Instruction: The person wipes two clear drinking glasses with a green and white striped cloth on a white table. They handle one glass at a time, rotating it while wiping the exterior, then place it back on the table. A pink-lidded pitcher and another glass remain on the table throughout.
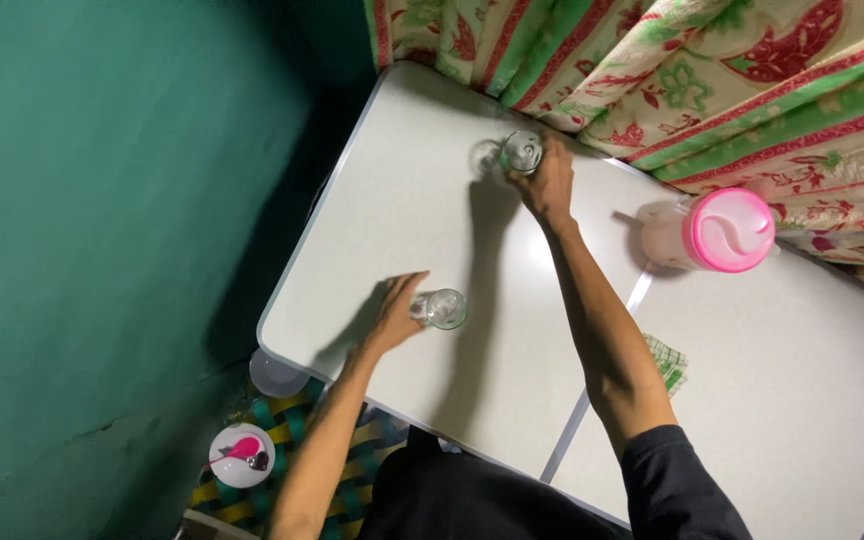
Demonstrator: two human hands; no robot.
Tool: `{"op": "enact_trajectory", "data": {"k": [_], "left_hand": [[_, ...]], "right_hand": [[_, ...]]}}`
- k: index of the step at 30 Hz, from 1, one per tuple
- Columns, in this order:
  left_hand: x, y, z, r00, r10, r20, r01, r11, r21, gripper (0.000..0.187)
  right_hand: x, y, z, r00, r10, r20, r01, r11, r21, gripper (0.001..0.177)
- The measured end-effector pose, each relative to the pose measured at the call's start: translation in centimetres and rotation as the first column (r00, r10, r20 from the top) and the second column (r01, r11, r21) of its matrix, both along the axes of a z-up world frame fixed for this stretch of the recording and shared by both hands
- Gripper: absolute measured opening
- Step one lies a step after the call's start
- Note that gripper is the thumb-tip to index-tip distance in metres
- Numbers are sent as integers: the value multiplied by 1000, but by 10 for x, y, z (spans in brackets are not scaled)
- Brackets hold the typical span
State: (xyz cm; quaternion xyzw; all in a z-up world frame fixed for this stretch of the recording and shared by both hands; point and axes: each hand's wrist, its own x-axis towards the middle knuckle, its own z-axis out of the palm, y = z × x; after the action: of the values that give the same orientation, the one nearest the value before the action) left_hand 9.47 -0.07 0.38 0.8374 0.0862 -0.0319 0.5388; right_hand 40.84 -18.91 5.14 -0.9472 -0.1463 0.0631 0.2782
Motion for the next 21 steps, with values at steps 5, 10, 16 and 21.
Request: {"op": "enact_trajectory", "data": {"k": [5, 10, 16, 21], "left_hand": [[63, 31, 19, 1000, 9, -20, -9, 1000, 14, 64], [133, 3, 0, 996, 20, 90, -12, 995, -97, 59], [176, -23, -4, 997, 28, 75, -9, 970, -241, 67], [170, -27, 0, 1000, 13, 24, -9, 982, -188, 66]], "right_hand": [[-7, 1, -4, 1000, 6, 3, -6, 999, 53, 80], [-29, 2, 0, 999, 42, 2, -42, 990, 135, 82], [-67, -1, 11, 996, 85, -20, -77, 961, 265, 82], [-82, -1, 10, 996, 46, -82, -18, 949, 315, 83]]}}
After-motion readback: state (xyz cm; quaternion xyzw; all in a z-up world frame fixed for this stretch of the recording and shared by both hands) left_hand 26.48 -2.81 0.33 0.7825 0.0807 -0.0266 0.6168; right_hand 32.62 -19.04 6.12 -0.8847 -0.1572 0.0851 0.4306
